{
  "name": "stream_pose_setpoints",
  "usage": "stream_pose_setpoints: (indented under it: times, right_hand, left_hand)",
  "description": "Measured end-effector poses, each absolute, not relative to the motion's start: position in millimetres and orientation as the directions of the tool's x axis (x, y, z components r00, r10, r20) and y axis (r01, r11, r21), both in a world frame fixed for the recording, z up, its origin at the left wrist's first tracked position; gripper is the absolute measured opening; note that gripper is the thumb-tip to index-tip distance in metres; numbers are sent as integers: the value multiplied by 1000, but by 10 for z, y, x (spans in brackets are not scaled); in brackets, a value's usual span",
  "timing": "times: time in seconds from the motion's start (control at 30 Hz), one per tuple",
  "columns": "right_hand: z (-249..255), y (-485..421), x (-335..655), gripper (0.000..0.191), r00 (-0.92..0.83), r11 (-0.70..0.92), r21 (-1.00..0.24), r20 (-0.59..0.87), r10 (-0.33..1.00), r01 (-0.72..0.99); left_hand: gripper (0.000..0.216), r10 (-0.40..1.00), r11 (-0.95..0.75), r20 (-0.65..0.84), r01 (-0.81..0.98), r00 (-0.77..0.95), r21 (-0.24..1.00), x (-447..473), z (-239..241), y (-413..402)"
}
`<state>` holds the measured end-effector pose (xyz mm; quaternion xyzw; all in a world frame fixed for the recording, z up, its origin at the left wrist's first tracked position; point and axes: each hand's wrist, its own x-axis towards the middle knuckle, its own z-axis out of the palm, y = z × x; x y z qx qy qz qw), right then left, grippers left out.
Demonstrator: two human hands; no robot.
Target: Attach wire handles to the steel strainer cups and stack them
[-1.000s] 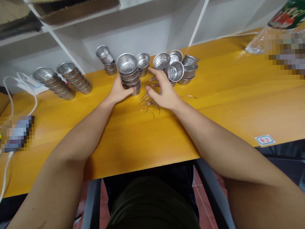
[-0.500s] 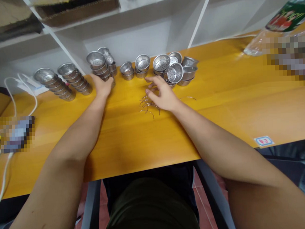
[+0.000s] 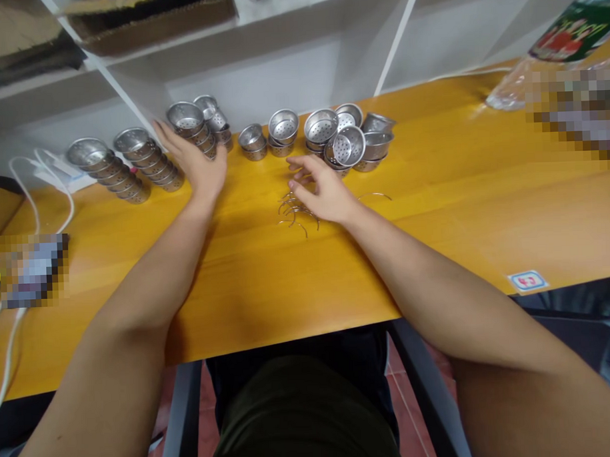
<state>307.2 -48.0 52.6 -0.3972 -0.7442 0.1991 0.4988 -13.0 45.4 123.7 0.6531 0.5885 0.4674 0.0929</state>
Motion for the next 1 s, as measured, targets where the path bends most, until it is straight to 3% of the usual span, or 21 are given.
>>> stream_pose_setpoints:
  times: [0.13,0.3,0.37,0.43,0.5,0.6,0.8,1.0]
  right_hand:
    - [553,-492,3058,62,-194,650,-656,631,751,383]
    - [686,-630,2955,54,-239,689,-574,665,708,443]
    - [725,-711,2893,48,-275,719,-518,687,672,464]
    - [751,-789,2839,46,-307,744,-465,705,639,480]
    - [780,-836,2795,46,-340,759,-426,709,618,492]
    - [869,-746,2717,46,-398,760,-385,678,618,524]
    - [1231,355,2275,58,-431,694,-286,612,663,661]
    - [1566,1426,1664,97,-361,475,-285,371,856,833]
  left_hand:
    - [71,848,-428,518,719,111,548,-200,1365,352]
    - [51,766,-627,566,551,306,551,85,1565,-56]
    - [36,795,-606,394,586,461,538,191,1568,-262]
    - [24,809,-558,111,696,577,452,183,1510,-451]
    - [19,808,-537,-69,779,585,324,59,1403,-607]
    - [15,860,-484,-37,837,509,253,-209,1216,-755]
    - [14,889,-445,88,802,449,398,-367,1004,-717]
    - [11,892,-428,71,784,446,449,-372,988,-646]
